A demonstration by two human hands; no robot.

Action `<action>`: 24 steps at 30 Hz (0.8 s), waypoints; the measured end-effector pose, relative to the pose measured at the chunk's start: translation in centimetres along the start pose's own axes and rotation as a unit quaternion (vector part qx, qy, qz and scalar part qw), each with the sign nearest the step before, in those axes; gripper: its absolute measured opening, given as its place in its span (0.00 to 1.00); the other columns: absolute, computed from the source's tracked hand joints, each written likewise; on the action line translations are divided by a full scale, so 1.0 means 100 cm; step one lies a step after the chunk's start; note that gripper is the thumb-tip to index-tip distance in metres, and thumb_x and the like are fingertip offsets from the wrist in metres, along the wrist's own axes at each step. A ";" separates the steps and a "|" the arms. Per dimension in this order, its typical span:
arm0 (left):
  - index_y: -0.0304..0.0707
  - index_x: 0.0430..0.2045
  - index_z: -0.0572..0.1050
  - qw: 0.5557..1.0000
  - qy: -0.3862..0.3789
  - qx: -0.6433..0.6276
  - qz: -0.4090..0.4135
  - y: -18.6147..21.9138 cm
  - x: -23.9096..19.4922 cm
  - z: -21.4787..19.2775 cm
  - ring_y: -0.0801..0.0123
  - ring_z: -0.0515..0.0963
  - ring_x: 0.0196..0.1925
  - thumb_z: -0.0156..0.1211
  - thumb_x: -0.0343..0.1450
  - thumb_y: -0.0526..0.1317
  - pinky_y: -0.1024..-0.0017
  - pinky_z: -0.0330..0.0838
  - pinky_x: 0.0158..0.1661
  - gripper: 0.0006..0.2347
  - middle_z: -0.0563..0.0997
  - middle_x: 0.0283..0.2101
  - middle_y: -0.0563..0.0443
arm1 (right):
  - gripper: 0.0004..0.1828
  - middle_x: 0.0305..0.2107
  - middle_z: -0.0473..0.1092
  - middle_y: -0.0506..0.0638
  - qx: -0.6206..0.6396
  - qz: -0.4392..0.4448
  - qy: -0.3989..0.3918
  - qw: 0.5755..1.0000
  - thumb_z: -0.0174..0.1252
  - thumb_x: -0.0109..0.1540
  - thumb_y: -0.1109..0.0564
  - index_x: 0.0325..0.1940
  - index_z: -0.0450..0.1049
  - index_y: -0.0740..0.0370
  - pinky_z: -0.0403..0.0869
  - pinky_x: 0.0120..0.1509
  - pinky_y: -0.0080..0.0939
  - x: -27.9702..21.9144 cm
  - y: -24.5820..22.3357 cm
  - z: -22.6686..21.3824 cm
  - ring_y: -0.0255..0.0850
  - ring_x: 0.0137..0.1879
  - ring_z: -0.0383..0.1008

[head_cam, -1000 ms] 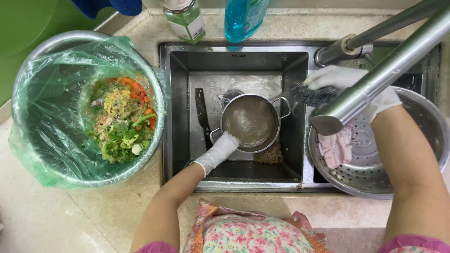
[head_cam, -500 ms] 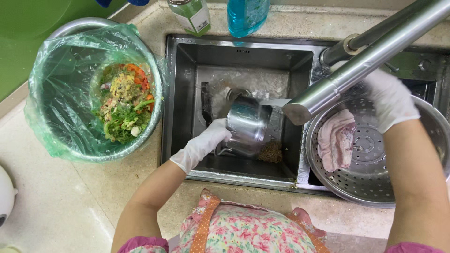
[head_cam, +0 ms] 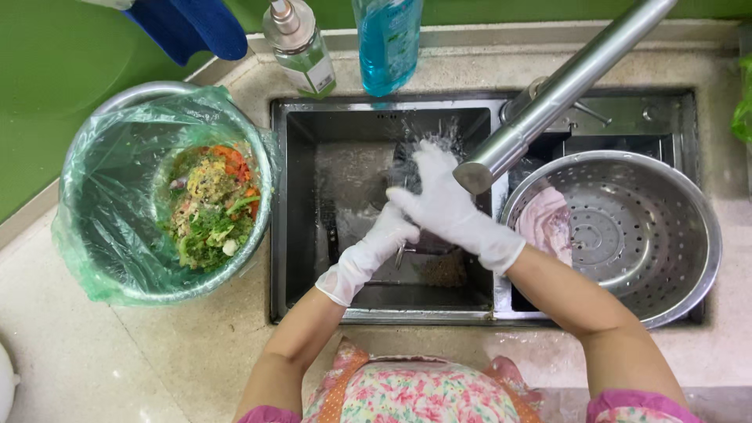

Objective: The person washes a metal pot and a ladle in a kitchen sink using a sponge and running water. They rinse the items thoroughly, place the ladle in a colander, and then move the pot to an induction cooktop, where they add a small amount of liquid from a jar.

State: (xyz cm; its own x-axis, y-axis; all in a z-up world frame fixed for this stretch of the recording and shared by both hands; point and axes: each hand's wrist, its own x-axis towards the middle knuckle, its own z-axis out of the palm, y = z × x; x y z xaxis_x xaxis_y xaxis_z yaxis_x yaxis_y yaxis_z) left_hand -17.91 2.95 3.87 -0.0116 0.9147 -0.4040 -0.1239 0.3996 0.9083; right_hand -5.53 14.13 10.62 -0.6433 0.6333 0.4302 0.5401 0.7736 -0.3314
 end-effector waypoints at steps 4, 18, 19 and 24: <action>0.27 0.50 0.73 0.994 -0.018 -0.109 0.007 0.007 -0.017 -0.001 0.70 0.75 0.37 0.54 0.52 0.23 0.74 0.71 0.36 0.28 0.78 0.38 0.50 | 0.29 0.47 0.74 0.66 0.186 0.178 -0.241 0.936 0.58 0.60 0.43 0.55 0.76 0.68 0.74 0.55 0.46 0.039 -0.002 -0.025 0.55 0.51 0.76; 0.36 0.56 0.68 0.879 -0.012 -0.476 -0.010 0.061 -0.060 -0.011 0.52 0.79 0.53 0.51 0.48 0.31 0.63 0.77 0.54 0.35 0.78 0.52 0.42 | 0.24 0.48 0.73 0.54 0.499 0.402 -0.060 0.765 0.55 0.66 0.42 0.54 0.76 0.64 0.71 0.58 0.39 -0.024 0.083 0.012 0.43 0.52 0.74; 0.29 0.56 0.68 0.877 -0.028 -0.479 -0.022 0.060 -0.057 -0.012 0.51 0.79 0.55 0.51 0.50 0.31 0.62 0.77 0.55 0.33 0.78 0.53 0.38 | 0.23 0.48 0.73 0.53 0.523 0.396 -0.029 0.754 0.55 0.66 0.42 0.54 0.76 0.63 0.71 0.59 0.38 -0.047 0.076 0.018 0.42 0.53 0.73; 0.25 0.59 0.68 0.944 -0.021 -0.324 0.060 0.018 -0.014 0.012 0.60 0.78 0.55 0.50 0.50 0.25 0.67 0.74 0.52 0.35 0.75 0.55 0.43 | 0.23 0.49 0.73 0.46 0.522 0.314 0.017 0.793 0.51 0.68 0.42 0.56 0.75 0.60 0.69 0.64 0.33 -0.107 0.092 0.065 0.34 0.58 0.72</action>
State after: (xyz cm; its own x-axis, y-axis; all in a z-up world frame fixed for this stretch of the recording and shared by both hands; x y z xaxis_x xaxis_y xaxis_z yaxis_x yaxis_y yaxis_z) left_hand -16.91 2.47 6.16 -0.0278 0.9581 -0.2850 -0.7051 0.1833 0.6850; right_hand 2.83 14.62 -2.47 -0.4008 0.9128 -0.0791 -0.0068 -0.0893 -0.9960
